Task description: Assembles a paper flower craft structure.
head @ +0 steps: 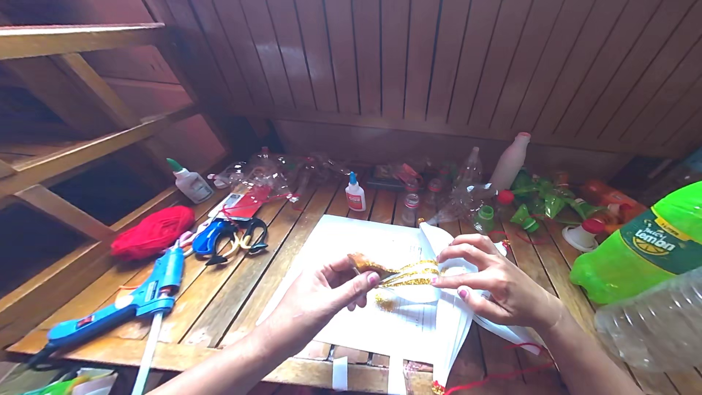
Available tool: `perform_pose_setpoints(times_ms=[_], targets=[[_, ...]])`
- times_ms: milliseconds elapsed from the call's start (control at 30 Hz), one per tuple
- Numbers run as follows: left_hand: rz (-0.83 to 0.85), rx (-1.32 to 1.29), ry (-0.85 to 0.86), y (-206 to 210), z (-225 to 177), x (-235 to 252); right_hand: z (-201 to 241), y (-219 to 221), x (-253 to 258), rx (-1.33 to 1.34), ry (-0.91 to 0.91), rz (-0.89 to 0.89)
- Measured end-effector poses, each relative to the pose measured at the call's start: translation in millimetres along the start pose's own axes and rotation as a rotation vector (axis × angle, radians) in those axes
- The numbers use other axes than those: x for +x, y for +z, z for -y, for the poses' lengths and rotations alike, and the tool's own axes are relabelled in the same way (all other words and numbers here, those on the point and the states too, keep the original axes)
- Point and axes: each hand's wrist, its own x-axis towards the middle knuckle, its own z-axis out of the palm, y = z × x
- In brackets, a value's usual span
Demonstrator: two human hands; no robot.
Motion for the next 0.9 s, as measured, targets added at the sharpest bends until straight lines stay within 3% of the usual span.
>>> perform_pose_setpoints(times_ms=[900], targets=[[-0.024,0.009,-0.019,0.0,-0.7,-0.1,-1.2,-8.4,-2.5,-0.007,0.012,0.004]])
